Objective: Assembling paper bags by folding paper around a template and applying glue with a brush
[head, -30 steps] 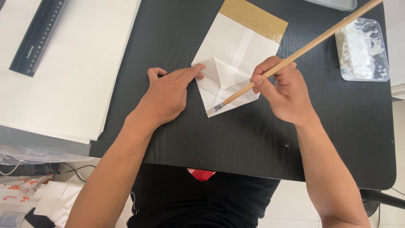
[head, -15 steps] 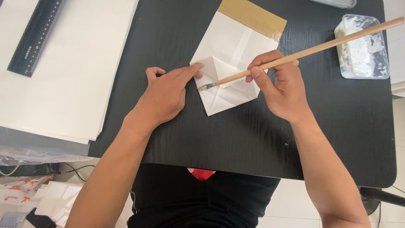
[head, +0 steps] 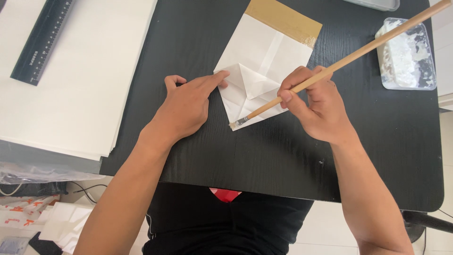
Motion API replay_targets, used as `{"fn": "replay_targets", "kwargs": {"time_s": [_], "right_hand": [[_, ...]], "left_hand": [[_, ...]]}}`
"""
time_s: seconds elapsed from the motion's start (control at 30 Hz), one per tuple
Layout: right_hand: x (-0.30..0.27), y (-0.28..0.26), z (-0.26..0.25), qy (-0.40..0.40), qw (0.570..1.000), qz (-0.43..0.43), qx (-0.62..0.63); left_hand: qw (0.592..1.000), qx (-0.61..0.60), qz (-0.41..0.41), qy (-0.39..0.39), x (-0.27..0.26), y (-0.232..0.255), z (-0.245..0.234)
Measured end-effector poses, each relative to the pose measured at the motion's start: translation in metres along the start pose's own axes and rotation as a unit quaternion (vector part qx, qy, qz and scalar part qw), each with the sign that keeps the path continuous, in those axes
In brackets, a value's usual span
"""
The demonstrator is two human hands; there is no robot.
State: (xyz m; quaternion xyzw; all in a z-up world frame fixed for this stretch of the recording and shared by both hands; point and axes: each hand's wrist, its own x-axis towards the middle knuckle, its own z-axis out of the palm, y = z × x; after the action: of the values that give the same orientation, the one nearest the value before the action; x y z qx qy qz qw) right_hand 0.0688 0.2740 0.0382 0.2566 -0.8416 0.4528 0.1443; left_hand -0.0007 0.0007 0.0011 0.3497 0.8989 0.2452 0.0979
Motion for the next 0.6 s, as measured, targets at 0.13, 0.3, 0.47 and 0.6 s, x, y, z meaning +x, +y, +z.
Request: {"fn": "replay_targets", "kwargs": {"time_s": [0.13, 0.3, 0.47, 0.6], "right_hand": [[-0.002, 0.001, -0.003, 0.007, 1.000, -0.002, 0.011], [-0.007, 0.017, -0.017, 0.032, 0.999, -0.013, 0.022], [-0.004, 0.014, -0.008, 0.022, 0.999, -0.013, 0.020], [-0.004, 0.011, 0.004, 0.028, 0.998, -0.004, 0.047]], "left_hand": [[1.000, 0.008, 0.000, 0.001, 0.000, 0.000, 0.000], [1.000, 0.001, 0.001, 0.000, 0.001, 0.001, -0.001], [1.000, 0.000, 0.000, 0.002, 0.000, 0.000, -0.001], [1.000, -0.005, 0.001, 0.006, 0.000, 0.001, 0.000]]}}
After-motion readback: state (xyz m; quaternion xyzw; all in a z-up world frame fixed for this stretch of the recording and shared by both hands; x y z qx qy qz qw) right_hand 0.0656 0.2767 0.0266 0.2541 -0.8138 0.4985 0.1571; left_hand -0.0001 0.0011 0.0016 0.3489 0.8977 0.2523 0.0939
